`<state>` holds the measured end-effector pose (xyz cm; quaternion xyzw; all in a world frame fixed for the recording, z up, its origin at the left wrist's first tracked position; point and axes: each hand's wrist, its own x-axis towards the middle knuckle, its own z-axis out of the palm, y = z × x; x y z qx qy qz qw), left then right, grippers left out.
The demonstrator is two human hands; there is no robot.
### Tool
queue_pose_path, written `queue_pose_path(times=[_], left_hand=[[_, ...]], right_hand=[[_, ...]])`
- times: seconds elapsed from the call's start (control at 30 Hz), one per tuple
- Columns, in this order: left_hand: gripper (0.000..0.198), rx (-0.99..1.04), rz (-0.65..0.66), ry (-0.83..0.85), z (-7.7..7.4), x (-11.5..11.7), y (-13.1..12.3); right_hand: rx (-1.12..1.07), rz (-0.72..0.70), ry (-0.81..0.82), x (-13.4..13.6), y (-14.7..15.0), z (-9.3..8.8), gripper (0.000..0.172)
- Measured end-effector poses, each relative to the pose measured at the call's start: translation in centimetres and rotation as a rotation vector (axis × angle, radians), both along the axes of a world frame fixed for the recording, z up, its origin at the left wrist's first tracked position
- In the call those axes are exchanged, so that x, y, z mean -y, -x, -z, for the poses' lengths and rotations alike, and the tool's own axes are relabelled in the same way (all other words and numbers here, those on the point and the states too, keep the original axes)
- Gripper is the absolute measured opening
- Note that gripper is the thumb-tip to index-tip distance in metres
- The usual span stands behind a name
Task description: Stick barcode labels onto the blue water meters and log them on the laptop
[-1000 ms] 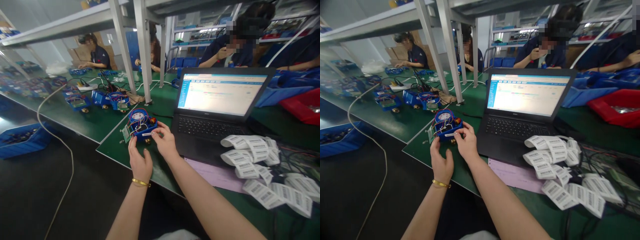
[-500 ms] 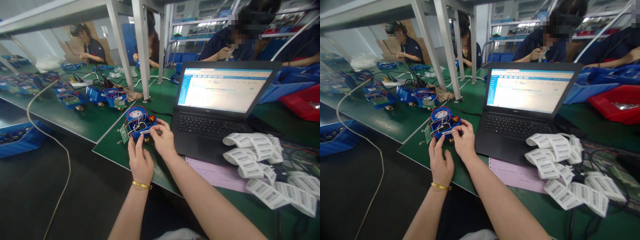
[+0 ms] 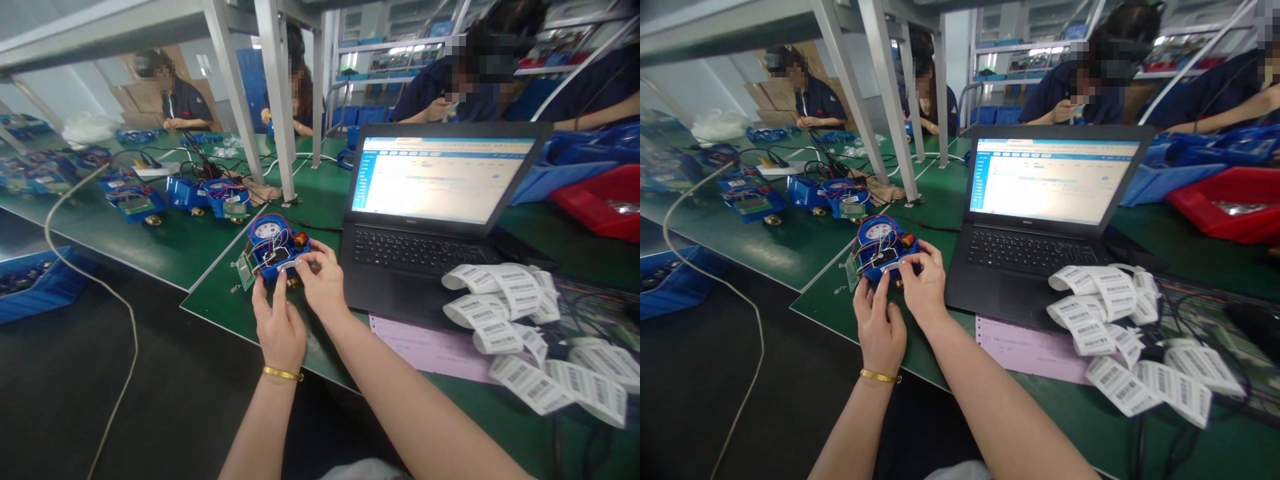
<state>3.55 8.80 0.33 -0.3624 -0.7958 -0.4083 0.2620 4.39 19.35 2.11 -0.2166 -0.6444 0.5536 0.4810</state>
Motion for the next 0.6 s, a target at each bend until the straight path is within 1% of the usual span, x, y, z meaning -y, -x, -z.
queue_pose_path(times=[0.23, 0.47, 0.53, 0.6], left_hand=[[0.048, -0.013, 0.004, -0.001, 0.1, -0.1, 0.1], [0.046, 0.003, -0.013, 0.008, -0.1, 0.0, 0.0], [0.046, 0.035, -0.012, -0.013, -0.2, -0.1, -0.1], [0.046, 0.063, -0.010, -0.055, -0.2, -0.1, -0.1]], right_hand=[[0.014, 0.019, 0.008, 0.3, -0.1, -0.4, 0.005], [0.072, 0.089, -0.061, 0.8, -0.2, -1.0, 0.005], [0.109, 0.119, -0.088, 1.1, -0.1, -1.2, 0.009], [0.138, 0.150, -0.106, 1.3, 0.0, -1.4, 0.018]])
